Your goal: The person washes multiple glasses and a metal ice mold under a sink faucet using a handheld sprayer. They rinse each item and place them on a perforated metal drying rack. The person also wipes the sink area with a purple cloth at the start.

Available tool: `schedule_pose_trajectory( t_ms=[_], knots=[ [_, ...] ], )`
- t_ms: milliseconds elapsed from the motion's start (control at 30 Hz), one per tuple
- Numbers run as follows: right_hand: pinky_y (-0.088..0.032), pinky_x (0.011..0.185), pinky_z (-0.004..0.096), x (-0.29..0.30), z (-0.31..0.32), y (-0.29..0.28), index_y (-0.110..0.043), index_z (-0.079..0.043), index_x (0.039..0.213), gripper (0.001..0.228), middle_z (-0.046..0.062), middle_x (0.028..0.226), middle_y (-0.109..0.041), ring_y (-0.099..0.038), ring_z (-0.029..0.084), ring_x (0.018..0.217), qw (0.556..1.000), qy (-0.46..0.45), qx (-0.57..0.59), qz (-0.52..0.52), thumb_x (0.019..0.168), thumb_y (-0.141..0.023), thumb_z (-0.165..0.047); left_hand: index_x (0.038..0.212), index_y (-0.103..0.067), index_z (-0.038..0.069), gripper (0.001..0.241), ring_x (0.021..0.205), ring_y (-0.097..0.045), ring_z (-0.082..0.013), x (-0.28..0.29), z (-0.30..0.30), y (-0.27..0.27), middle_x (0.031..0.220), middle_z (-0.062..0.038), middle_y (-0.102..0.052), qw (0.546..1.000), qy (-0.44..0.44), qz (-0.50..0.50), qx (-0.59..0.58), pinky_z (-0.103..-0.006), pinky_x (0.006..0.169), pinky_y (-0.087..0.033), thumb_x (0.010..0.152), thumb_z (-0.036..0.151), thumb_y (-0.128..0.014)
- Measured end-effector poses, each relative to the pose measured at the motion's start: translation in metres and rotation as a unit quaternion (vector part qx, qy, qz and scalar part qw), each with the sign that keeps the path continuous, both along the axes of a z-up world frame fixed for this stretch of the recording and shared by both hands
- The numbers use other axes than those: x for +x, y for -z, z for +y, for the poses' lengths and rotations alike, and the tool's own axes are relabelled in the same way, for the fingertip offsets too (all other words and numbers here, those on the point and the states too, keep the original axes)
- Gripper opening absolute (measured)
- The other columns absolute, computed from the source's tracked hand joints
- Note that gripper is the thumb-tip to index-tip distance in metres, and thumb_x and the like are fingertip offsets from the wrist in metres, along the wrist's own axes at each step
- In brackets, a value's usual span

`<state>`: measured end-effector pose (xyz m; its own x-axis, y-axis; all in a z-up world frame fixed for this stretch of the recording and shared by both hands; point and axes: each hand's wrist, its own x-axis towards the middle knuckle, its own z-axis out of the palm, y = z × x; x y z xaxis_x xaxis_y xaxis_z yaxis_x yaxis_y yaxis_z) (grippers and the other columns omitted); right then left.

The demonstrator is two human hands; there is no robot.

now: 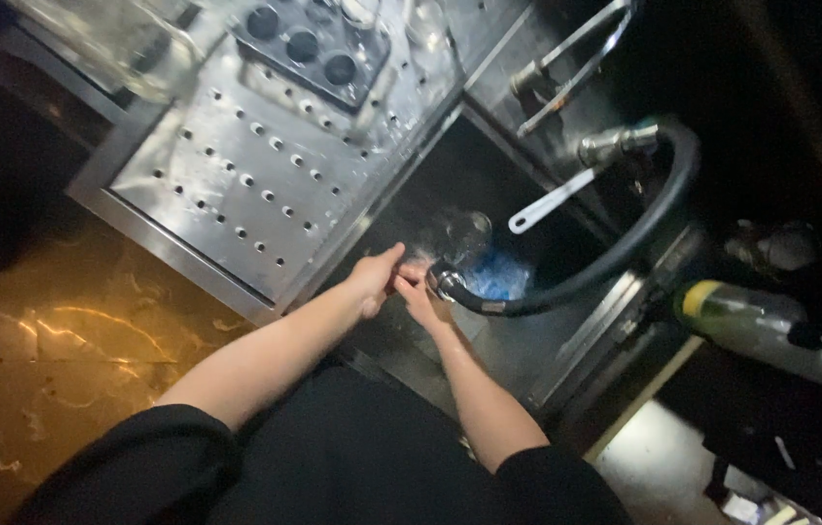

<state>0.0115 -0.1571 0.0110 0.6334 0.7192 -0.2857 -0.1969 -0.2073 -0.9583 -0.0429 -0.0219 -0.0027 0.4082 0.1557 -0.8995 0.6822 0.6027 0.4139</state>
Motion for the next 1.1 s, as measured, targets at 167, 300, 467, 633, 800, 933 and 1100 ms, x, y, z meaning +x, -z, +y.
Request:
schedule_pose_trajectory(
  t_ms=[167,300,467,633,800,933,1100],
  knots=[
    [-0.046,0.058,0.029,-0.017,-0.016,-0.007,-0.068,-0.017,0.083,0.017,-0.005,0.066,-0.062,-0.056,0.014,0.060,0.968,0.121,-0.199,-0.087,0.099,-0.062,-0.017,0.118,-0.055,-0.003,0.050,0.084,-0.051,-0.0154,0.029,0.010,-0.070,0.103,-0.007,-0.047,0.992,-0.114,-0.008,-0.061,-0.0213,0.072,-0.047,0.100,0.042,-0.067],
    [-0.050,0.076,0.040,0.008,-0.022,0.002,-0.065,-0.010,0.104,0.014,0.012,0.087,-0.066,-0.068,0.032,0.084,0.917,0.239,-0.217,-0.235,0.093,-0.072,-0.013,0.119,-0.052,-0.004,0.050,0.093,-0.051,-0.0122,0.034,0.003,-0.029,0.105,-0.003,-0.041,0.982,-0.168,-0.032,-0.083,-0.0168,0.086,-0.050,0.098,0.037,-0.071],
    [-0.057,0.084,0.051,0.069,-0.003,0.092,-0.068,-0.006,0.114,0.026,0.021,0.108,-0.069,-0.069,0.042,0.100,0.903,-0.042,-0.296,-0.307,0.092,-0.061,-0.017,0.133,-0.047,-0.013,0.068,0.112,-0.067,-0.0378,0.019,0.007,-0.016,0.120,-0.034,-0.057,0.981,-0.154,0.005,-0.122,-0.0501,0.092,-0.060,0.098,0.037,-0.077],
    [-0.058,0.088,0.047,0.082,0.027,0.100,-0.070,-0.002,0.107,0.032,0.014,0.097,-0.070,-0.072,0.032,0.098,0.802,-0.236,-0.440,-0.328,0.090,-0.075,-0.029,0.138,-0.054,0.001,0.055,0.132,-0.056,-0.0337,0.031,0.019,-0.059,0.137,-0.022,-0.059,0.989,-0.011,-0.113,0.097,-0.0473,0.109,-0.045,0.089,0.010,-0.078],
    [-0.047,0.064,0.038,0.077,0.056,0.103,-0.065,-0.007,0.075,0.024,0.010,0.067,-0.064,-0.061,0.023,0.060,0.832,-0.155,-0.413,-0.337,0.094,-0.061,-0.020,0.128,-0.063,0.007,0.056,0.132,-0.058,-0.0259,0.028,0.027,-0.069,0.138,-0.012,-0.064,0.930,-0.014,-0.311,0.196,-0.0416,0.109,-0.047,0.078,-0.004,-0.085],
    [-0.052,0.096,0.044,0.076,0.080,0.000,-0.068,0.001,0.114,0.034,0.017,0.110,-0.074,-0.071,0.031,0.110,0.885,-0.033,-0.462,-0.038,0.092,-0.075,-0.025,0.140,-0.055,0.013,0.069,0.120,-0.063,-0.0138,0.020,0.047,-0.105,0.142,-0.010,-0.063,0.921,-0.117,-0.367,0.057,-0.0268,0.094,-0.060,0.080,-0.014,-0.077],
    [-0.054,0.092,0.046,0.052,0.005,0.239,-0.081,-0.023,0.099,0.034,0.004,0.095,-0.079,-0.074,0.025,0.100,0.620,-0.479,-0.524,-0.335,0.099,-0.057,-0.047,0.144,-0.048,0.015,0.066,0.113,-0.070,-0.0181,0.014,0.068,-0.152,0.145,-0.012,-0.060,0.908,-0.145,-0.392,-0.038,-0.0286,0.086,-0.067,0.087,-0.006,-0.074]
  ],
)
